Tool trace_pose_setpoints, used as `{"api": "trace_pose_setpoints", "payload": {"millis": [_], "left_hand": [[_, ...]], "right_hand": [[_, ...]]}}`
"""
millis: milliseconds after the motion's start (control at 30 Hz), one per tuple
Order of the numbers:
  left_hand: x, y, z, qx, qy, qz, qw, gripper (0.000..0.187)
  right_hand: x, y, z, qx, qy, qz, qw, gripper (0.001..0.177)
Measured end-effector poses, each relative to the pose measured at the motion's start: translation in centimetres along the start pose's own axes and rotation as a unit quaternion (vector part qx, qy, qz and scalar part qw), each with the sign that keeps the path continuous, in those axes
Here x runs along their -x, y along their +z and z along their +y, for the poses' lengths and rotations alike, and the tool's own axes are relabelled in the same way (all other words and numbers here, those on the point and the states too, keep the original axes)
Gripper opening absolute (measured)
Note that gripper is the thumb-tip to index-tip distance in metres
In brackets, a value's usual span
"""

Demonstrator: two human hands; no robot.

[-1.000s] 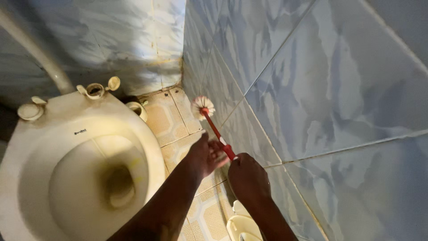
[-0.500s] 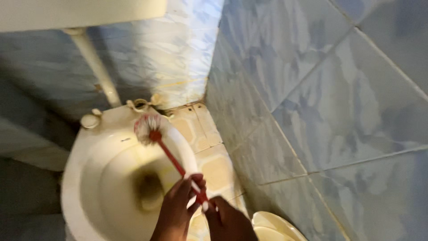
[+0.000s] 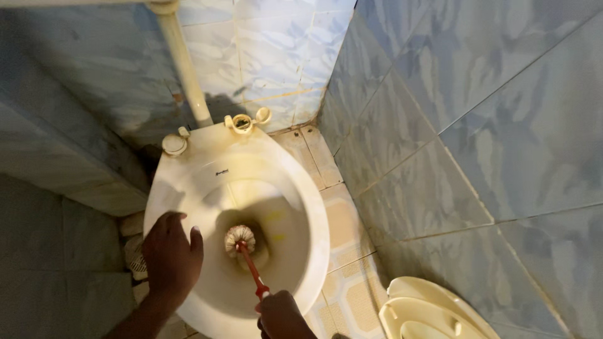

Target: The person scrubs the inside of a toilet bowl using a brush after applying a cleaning liquid from a bottle.

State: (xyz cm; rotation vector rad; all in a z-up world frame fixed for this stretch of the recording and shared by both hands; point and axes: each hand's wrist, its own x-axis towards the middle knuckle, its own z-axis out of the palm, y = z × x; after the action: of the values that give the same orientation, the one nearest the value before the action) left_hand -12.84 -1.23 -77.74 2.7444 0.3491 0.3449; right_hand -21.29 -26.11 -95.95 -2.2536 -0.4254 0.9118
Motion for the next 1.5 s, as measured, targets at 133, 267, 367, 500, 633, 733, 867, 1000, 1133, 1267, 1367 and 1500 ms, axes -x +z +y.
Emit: {"api": "trace_pose_setpoints", "payload": {"millis": [133,267,367,500,633,733,867,1000,1133,1267,1367,1500], "left_hand": [[-1.7,-0.5,-0.9,-0.083,0.100,-0.035,0.991,0.050],[-1.4,0.7,-3.1,-0.123,0.139,-0.053,0.981,0.054],[-1.3,1.4,-3.8,-0.120,0.103,-0.075,0.985,0.060],[-1.6,1.5,-3.7,-0.090,0.068,-0.081,0.990,0.063],[-1.8,1.4,-3.6,-0.048,0.092,-0.064,0.992,0.071],[-1.8,1.4,-4.0,-0.065,0.079,-0.080,0.991,0.069],[-1.8,1.5,-4.2,-0.069,0.079,-0.085,0.991,0.066],[-2.0,1.5,-4.2,-0.069,0.101,-0.069,0.990,0.069],[-1.8,1.2,-4.6,-0.052,0.115,-0.063,0.990,0.070],[-1.7,1.6,-4.4,-0.039,0.100,-0.063,0.992,0.070],[-1.7,1.2,-4.5,-0.052,0.125,-0.039,0.990,0.069],[-1.6,1.4,-4.1,-0.029,0.111,-0.037,0.993,0.068]], "right_hand": [[-0.6,-2.4,-8.0,-0.519,0.321,0.034,0.792,0.036],[1.8,-6.0,-15.1,-0.713,0.357,0.083,0.598,0.039],[2.6,-6.0,-17.9,-0.768,0.379,0.179,0.484,0.037],[0.7,-4.6,-19.4,-0.848,0.328,0.195,0.368,0.037],[-4.8,-5.5,-20.0,-0.878,0.308,0.184,0.318,0.031],[-3.7,-5.4,-19.4,-0.902,0.236,0.180,0.313,0.028],[1.4,-5.1,-18.3,-0.923,0.174,0.170,0.298,0.045],[-1.4,-5.7,-18.6,-0.943,0.195,0.163,0.214,0.030],[-3.6,-4.3,-18.6,-0.934,0.200,0.180,0.234,0.038],[1.1,-1.8,-14.5,-0.961,-0.010,0.061,0.270,0.044],[1.3,-0.9,-14.3,-0.979,0.069,0.129,0.139,0.039],[-3.0,-2.9,-17.3,-0.953,0.148,0.194,0.181,0.036]]}}
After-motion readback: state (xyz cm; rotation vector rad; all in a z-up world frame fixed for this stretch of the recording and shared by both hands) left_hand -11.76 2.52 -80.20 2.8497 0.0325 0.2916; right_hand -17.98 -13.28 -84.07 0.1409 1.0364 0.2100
